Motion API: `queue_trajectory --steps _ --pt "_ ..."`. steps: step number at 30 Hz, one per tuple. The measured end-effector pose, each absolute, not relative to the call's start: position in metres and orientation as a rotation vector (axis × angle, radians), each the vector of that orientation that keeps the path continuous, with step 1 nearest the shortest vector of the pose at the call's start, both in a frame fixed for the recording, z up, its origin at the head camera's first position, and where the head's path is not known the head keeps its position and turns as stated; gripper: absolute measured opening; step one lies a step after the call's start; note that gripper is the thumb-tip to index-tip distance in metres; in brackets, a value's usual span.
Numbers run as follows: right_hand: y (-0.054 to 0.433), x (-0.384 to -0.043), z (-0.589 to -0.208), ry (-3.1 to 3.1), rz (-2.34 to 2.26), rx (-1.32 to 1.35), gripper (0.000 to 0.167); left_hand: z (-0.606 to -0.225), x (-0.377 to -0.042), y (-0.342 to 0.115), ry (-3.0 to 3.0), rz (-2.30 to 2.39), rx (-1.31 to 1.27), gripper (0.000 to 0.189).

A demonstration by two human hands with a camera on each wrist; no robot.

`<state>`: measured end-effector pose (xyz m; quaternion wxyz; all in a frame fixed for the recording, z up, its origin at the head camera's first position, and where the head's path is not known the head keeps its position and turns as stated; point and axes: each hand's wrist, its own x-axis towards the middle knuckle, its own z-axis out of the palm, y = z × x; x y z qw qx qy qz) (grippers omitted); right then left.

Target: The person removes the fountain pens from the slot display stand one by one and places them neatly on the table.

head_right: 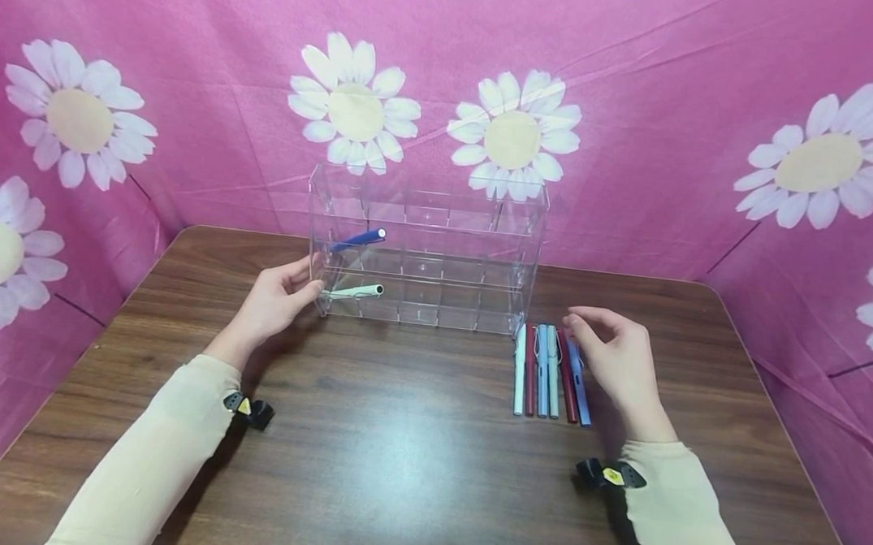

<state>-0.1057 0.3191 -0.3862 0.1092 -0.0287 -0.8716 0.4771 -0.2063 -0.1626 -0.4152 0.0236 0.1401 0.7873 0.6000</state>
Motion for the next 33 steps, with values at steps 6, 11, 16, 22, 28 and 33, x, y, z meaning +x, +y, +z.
queue_trajectory --steps 6,11,16,22,28,33 --pt "0.306 -0.108 -0.381 -2.513 1.456 -0.038 0.031 -0.415 -0.206 -0.163 2.44 1.857 0.446 0.054" --pt "0.295 -0.111 -0.378 -2.485 1.47 0.013 0.029 -0.414 -0.206 -0.164 2.454 1.844 0.433 0.054" --pt "0.282 -0.113 -0.373 -2.449 1.539 0.037 0.032 -0.416 -0.207 -0.164 2.472 1.823 0.431 0.054" --pt "0.266 -0.115 -0.37 -2.42 1.57 0.09 0.03 -0.415 -0.206 -0.163 2.473 1.82 0.438 0.053" --pt "0.258 -0.119 -0.369 -2.411 1.563 0.174 0.027 -0.414 -0.206 -0.161 2.472 1.821 0.447 0.053" --pt "0.245 -0.124 -0.367 -2.41 1.624 0.2 0.027 -0.415 -0.206 -0.163 2.481 1.815 0.413 0.054"
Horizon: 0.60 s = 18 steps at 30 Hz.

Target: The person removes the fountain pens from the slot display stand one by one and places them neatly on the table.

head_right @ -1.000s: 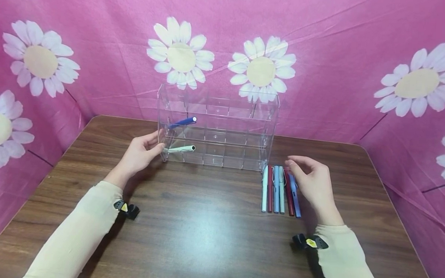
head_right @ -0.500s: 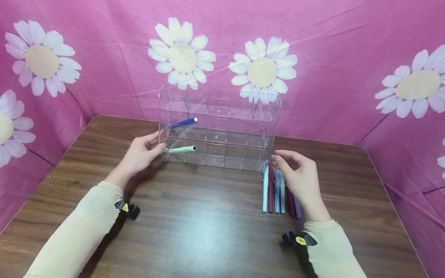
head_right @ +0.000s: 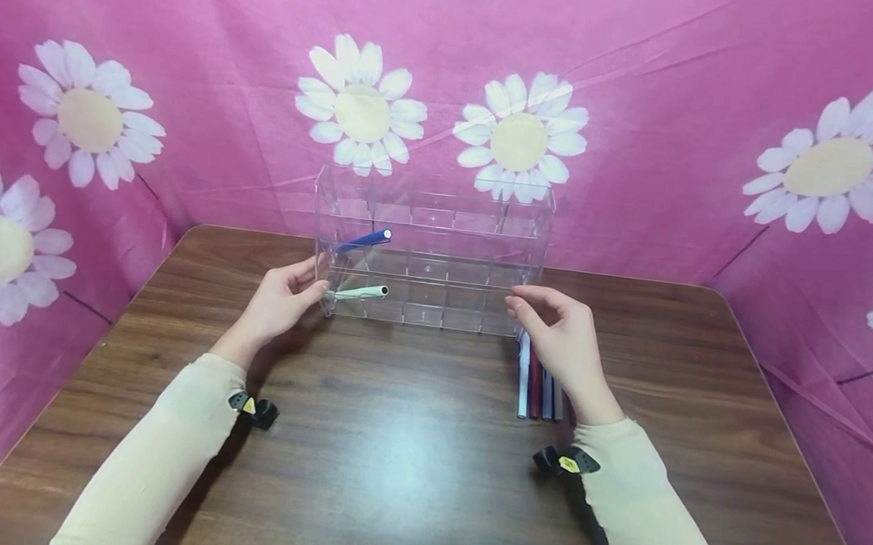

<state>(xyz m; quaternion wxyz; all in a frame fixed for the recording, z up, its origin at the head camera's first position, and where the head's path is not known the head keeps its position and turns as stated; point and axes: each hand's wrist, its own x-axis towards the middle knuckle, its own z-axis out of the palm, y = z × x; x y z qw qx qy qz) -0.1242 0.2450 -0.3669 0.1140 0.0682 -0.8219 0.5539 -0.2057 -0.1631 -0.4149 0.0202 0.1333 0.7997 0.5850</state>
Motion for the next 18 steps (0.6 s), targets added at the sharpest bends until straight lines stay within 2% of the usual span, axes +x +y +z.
queue_trajectory --steps 18 --pt "0.206 -0.136 -0.373 -2.419 1.723 0.309 0.026 -0.414 -0.205 -0.162 2.454 1.845 0.41 0.054"
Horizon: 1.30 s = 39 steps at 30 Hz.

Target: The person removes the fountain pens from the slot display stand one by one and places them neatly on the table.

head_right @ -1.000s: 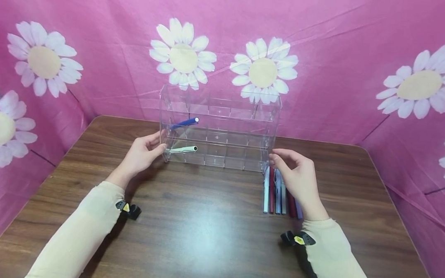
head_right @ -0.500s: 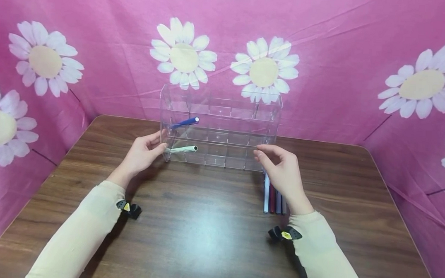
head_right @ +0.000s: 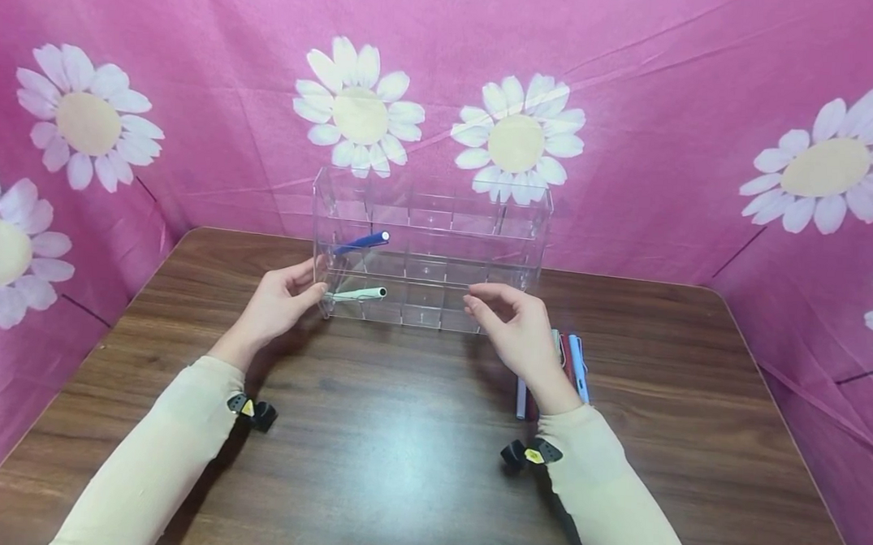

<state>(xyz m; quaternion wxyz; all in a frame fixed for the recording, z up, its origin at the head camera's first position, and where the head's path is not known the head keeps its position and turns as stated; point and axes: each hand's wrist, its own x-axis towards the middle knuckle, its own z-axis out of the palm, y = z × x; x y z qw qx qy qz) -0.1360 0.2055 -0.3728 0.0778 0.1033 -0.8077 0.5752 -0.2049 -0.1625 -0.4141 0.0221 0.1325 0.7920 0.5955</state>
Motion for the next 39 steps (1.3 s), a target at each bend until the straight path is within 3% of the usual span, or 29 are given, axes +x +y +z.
queue_trajectory --steps 39 --pt "0.145 -0.151 -0.38 -2.464 1.772 0.382 0.025 -0.413 -0.203 -0.161 2.482 1.806 0.399 0.054"
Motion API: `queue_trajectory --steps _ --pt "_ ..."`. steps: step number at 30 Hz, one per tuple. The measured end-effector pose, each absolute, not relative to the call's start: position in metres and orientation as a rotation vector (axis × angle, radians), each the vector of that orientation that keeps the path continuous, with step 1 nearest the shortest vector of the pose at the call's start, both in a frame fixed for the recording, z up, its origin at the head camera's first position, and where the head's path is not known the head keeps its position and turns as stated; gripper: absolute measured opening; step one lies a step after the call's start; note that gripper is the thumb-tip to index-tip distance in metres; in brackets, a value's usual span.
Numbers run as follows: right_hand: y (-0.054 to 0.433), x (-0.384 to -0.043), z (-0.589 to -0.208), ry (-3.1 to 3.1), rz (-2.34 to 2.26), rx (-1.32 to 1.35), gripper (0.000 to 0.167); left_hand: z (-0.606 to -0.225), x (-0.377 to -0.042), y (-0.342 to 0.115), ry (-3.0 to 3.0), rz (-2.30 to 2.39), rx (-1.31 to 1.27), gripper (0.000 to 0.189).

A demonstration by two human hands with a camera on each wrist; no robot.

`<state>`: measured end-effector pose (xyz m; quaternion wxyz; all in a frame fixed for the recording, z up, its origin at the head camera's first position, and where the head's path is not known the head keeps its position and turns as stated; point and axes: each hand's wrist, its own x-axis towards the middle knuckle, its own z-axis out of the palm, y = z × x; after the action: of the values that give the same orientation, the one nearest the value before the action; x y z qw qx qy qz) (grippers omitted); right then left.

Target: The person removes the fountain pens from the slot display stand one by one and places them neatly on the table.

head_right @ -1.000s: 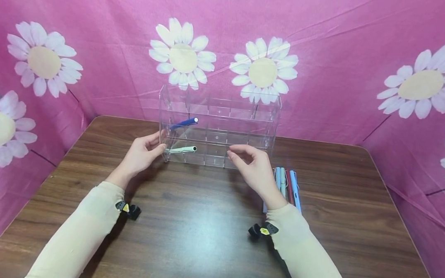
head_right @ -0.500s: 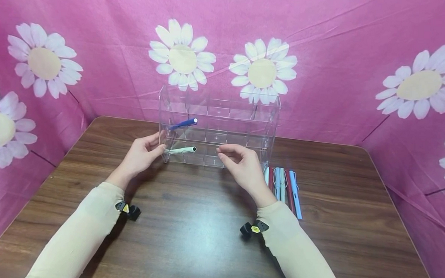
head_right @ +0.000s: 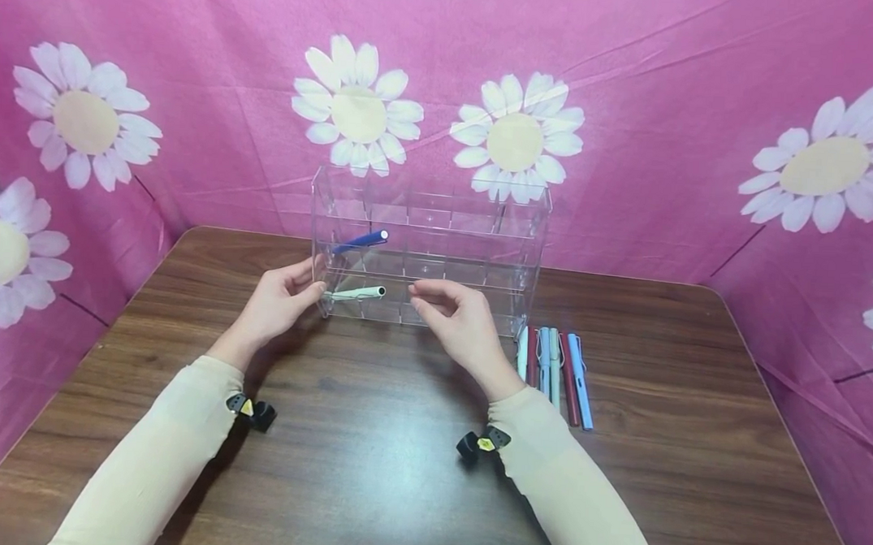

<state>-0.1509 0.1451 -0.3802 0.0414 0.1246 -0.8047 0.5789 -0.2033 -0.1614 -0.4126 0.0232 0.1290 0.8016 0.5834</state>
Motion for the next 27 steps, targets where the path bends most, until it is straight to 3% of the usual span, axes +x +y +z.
queue_trajectory --steps 27 --pt "0.111 -0.16 -0.39 -2.366 2.005 0.36 0.031 -0.413 -0.204 -0.162 2.439 1.857 0.402 0.054"
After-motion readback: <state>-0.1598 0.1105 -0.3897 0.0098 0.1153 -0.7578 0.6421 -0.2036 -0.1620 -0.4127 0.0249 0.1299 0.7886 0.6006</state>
